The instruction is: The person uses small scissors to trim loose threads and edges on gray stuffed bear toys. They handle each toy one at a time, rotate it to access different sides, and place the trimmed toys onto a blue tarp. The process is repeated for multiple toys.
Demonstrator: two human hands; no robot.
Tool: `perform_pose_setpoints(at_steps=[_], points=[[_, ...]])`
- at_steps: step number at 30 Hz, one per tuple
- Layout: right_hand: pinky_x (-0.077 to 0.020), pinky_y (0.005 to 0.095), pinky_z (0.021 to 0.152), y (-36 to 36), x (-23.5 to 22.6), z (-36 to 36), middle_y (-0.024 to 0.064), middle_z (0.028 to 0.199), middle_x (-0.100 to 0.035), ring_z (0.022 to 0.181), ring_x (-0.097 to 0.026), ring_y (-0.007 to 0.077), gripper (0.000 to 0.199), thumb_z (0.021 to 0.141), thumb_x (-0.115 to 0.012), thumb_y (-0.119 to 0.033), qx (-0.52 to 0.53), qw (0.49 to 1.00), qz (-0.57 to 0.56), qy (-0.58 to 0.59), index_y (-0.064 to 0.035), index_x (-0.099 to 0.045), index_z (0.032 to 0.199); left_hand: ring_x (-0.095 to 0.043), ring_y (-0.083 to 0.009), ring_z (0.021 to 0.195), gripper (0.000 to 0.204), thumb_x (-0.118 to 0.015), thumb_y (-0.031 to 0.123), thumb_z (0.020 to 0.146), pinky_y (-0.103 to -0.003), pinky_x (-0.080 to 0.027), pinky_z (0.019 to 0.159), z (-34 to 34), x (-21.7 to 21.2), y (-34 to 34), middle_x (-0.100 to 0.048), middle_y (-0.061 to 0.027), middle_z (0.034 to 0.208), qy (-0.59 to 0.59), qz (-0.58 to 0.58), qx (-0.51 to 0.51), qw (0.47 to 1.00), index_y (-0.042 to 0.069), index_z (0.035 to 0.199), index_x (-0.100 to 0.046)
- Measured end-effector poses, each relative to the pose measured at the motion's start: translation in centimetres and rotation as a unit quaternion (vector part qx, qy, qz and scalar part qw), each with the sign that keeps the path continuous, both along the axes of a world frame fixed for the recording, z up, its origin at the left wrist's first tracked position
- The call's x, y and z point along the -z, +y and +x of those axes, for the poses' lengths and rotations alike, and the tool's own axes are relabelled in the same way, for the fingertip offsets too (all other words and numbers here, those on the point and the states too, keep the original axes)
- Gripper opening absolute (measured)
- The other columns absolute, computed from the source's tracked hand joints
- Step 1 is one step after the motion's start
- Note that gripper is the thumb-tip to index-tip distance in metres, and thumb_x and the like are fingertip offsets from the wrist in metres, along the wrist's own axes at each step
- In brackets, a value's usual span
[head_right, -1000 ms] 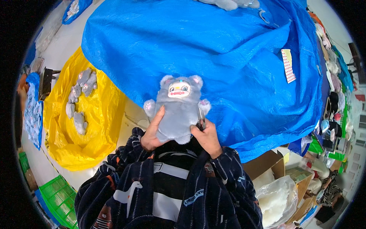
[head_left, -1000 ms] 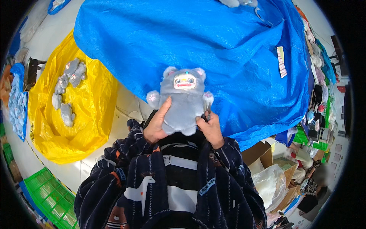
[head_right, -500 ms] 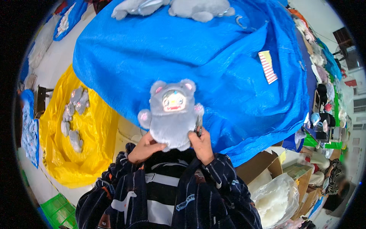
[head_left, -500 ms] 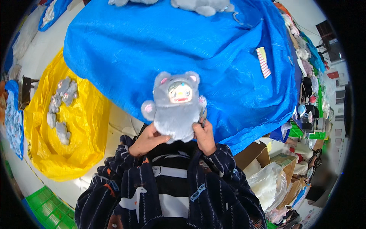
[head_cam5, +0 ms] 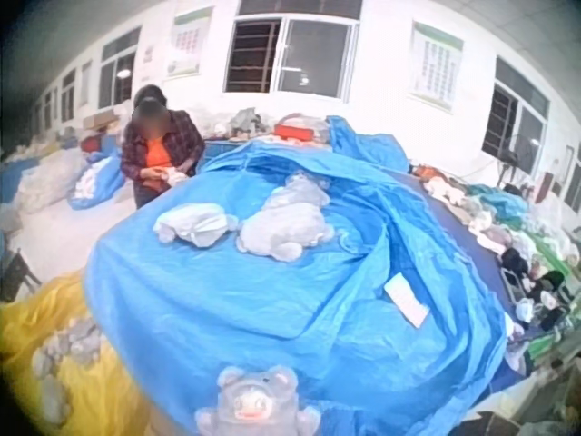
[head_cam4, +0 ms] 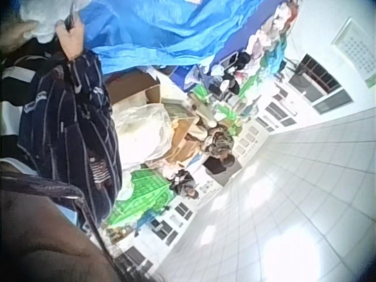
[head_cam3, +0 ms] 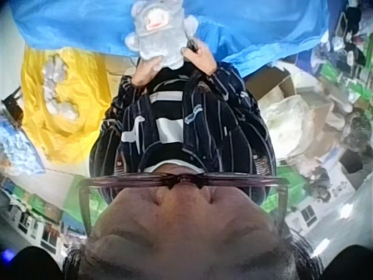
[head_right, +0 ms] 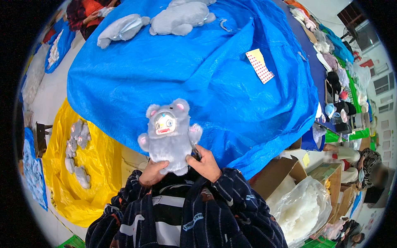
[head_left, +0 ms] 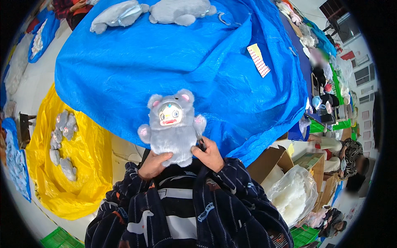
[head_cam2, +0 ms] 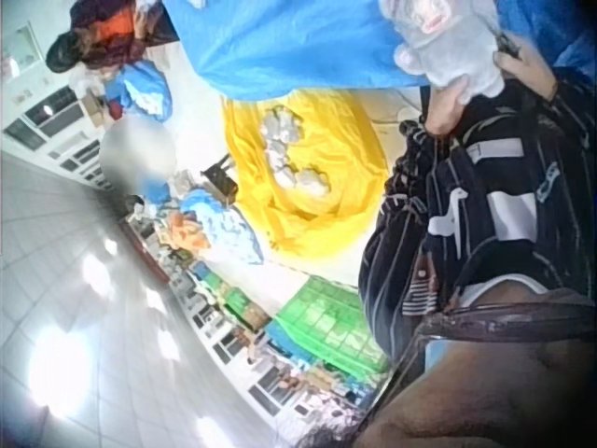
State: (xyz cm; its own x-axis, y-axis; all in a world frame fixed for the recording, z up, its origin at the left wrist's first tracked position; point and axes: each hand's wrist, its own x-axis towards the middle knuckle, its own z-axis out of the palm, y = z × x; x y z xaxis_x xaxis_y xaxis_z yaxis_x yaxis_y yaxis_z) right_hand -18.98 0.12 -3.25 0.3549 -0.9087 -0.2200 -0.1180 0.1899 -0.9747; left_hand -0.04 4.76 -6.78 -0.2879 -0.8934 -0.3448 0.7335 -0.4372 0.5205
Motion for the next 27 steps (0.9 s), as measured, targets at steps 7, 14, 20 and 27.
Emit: perform_pose_setpoints(at_steps=[7,14,20,27], points=[[-0.0453,0.0267,0.072,-0.5,0.2,-1.3,0.006,0.09,-0.061,0.081,-0.053,0.0093,0.031,0.081,-0.061,-0.021,0.135,0.988,0.061,-0.049,0.001,-0.056,0.103,-0.055,-0.0182,0.094,0.045,-0.064,0.001,0.073,-0.03,-0.045,0.082,0.9,3.6,1.5,-0.057,-0.0075,0.105,-0.28,-0.005,0.089,0.956,0.0,0.115,-0.048],[-0.0429,0.0247,0.066,0.1,0.4,0.9,0.0023,0.081,-0.058,0.077,-0.046,0.005,0.035,0.085,-0.056,-0.029,0.138,0.979,-0.008,-0.153,-0.0005,-0.054,0.104,-0.056,-0.0207,0.09,0.027,-0.057,0.015,0.083,-0.031,-0.044,0.078,0.8,2.6,3.4,-0.06,-0.0141,0.095,-0.514,-0.153,-0.008,0.844,-0.005,0.1,-0.057],[-0.0413,0.0231,0.062,0.4,0.3,-0.8,-0.0002,0.077,-0.057,0.073,-0.045,0.003,0.028,0.085,-0.058,-0.025,0.151,0.971,-0.04,-0.184,-0.0008,-0.056,0.097,-0.053,-0.0151,0.063,0.028,-0.055,0.02,0.085,-0.029,-0.043,0.052,5.2,8.8,2.0,-0.059,-0.0117,0.085,-0.577,-0.073,0.326,0.745,-0.003,0.1,-0.053],[-0.0417,0.0229,0.065,0.3,0.0,-1.6,0.0014,0.08,-0.059,0.075,-0.047,0.0039,0.028,0.083,-0.059,-0.024,0.137,0.974,-0.027,-0.18,0.0,-0.056,0.098,-0.048,-0.0195,0.058,0.039,-0.051,0.019,0.086,-0.032,-0.041,0.055,4.3,4.2,1.1,-0.056,-0.0053,0.08,-0.454,-0.158,0.392,0.784,0.006,0.122,-0.046]])
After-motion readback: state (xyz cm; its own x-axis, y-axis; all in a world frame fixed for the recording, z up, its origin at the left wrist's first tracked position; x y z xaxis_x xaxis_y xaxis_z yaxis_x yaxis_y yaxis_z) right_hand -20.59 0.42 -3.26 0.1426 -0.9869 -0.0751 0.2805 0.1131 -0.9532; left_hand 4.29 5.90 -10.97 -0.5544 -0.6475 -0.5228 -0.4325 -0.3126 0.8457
